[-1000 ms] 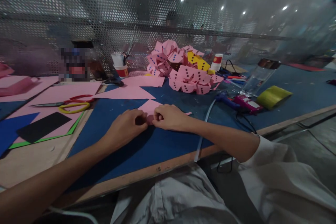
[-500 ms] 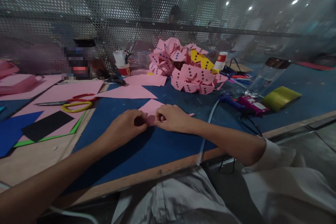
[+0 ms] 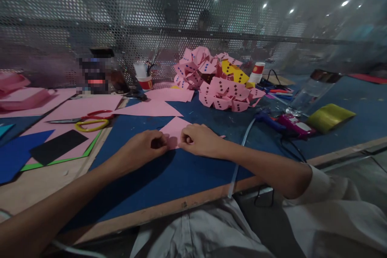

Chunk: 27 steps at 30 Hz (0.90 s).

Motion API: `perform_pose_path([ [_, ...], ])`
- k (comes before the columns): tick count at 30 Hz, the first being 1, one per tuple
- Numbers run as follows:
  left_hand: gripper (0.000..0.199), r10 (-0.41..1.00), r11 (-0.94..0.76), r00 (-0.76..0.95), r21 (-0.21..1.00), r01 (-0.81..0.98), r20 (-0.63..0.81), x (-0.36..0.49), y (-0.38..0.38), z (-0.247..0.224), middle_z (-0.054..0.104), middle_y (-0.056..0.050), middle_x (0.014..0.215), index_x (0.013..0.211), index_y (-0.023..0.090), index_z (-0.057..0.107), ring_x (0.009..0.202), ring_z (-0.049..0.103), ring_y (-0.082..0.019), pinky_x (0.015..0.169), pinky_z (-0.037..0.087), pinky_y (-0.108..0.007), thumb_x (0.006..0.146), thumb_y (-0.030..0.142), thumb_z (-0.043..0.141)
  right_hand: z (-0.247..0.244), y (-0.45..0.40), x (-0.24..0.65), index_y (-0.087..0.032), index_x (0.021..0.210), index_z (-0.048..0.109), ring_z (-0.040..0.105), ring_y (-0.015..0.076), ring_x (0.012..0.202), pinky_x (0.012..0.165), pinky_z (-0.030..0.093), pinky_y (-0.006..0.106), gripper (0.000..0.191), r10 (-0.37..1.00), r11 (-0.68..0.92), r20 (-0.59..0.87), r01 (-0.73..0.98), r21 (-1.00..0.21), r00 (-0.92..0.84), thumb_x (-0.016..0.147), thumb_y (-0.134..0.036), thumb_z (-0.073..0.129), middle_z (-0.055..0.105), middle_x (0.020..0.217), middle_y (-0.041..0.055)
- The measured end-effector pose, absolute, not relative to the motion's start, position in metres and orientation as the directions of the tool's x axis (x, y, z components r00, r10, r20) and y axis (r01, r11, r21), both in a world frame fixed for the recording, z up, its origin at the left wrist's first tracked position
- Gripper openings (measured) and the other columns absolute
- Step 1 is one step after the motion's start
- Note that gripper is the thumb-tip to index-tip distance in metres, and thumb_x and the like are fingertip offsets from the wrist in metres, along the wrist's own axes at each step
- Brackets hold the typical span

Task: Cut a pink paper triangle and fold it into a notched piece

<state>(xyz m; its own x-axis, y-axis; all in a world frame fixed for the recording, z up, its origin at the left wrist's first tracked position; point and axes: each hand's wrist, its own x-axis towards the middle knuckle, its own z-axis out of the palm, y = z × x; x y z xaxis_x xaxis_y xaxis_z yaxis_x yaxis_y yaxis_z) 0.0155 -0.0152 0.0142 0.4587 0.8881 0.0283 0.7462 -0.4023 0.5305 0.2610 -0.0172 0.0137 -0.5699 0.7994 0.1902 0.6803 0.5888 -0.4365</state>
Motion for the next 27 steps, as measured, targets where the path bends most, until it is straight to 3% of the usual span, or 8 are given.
perform_pose_path([
  [8, 0.037, 0.885, -0.378, 0.465, 0.543, 0.75, -0.027, 0.007, -0.013, 0.018, 0.075, -0.003, 0.079, 0.081, 0.022, 0.07, 0.071, 0.067, -0.021, 0.065, 0.045, -0.029, 0.087, 0.057, 0.063, 0.015, -0.017, 0.261, -0.02, 0.089, 0.069, 0.06, 0.0174, 0.09, 0.081, 0.033, 0.032, 0.013, 0.802, 0.585, 0.192, 0.677, -0.447, -0.566, 0.094, -0.032, 0.065, 0.072, 0.093, 0.0014],
  [27, 0.033, 0.895, -0.349, 0.441, 0.502, 0.791, -0.073, 0.013, -0.017, 0.029, 0.072, -0.001, 0.076, 0.077, 0.022, 0.068, 0.071, 0.066, -0.022, 0.065, 0.043, -0.03, 0.083, 0.053, 0.059, 0.017, -0.018, 0.258, -0.02, 0.087, 0.069, 0.061, 0.018, 0.09, 0.078, 0.032, 0.032, 0.012, 0.807, 0.579, 0.178, 0.696, -0.425, -0.563, 0.093, -0.029, 0.064, 0.074, 0.096, 0.0023],
])
